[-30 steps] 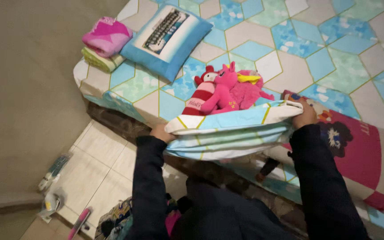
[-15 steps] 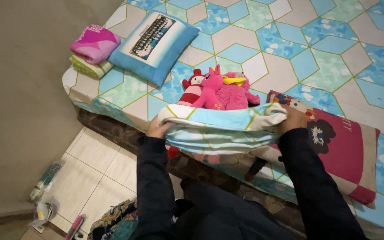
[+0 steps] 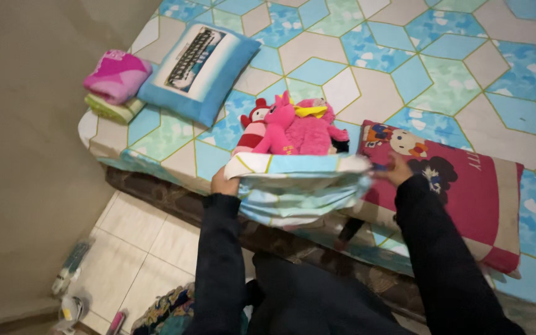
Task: The person organizes plush toys on a bed, smooths a pillow case, and folds a small piece of cloth.
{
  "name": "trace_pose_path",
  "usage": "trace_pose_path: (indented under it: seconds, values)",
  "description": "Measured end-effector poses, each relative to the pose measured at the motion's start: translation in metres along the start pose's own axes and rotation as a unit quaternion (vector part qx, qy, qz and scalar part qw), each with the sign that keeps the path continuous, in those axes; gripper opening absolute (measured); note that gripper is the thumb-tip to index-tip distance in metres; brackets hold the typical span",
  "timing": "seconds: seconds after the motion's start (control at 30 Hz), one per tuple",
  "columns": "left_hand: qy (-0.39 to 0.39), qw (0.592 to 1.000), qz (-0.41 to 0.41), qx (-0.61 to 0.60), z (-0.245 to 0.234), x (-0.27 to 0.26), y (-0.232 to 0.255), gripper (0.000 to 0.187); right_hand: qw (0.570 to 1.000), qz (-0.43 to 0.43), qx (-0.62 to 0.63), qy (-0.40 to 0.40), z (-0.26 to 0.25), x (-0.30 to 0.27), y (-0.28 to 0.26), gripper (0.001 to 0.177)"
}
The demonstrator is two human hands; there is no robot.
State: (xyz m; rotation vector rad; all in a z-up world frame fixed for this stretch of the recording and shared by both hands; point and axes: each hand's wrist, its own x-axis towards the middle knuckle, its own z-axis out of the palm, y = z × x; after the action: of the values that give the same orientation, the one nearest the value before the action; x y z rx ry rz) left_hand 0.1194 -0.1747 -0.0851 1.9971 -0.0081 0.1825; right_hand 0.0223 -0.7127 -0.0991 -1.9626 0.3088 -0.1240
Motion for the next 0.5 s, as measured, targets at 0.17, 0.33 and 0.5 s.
trace_pose_path:
  seconds: [0.17,0.33,0.5]
  values:
    - [0.044,0.997,-0.063,0.031,-0.008,-0.025,0.026,0.036,0.938,0.083,-0.332,0.045,0.038,-0.065,0.049,0.089]
    - [0.105,0.988,-0.108,-0.011,-0.018,-0.054,0.042,0.037,0.869,0.057,-0.491,-0.017,0.083,-0.11,0.074,0.072]
    - [0.161,0.981,-0.061,0.092,-0.028,-0.082,0.045,0.034,0.761,-0.092,-0.641,0.032,0.108,-0.111,0.082,0.063]
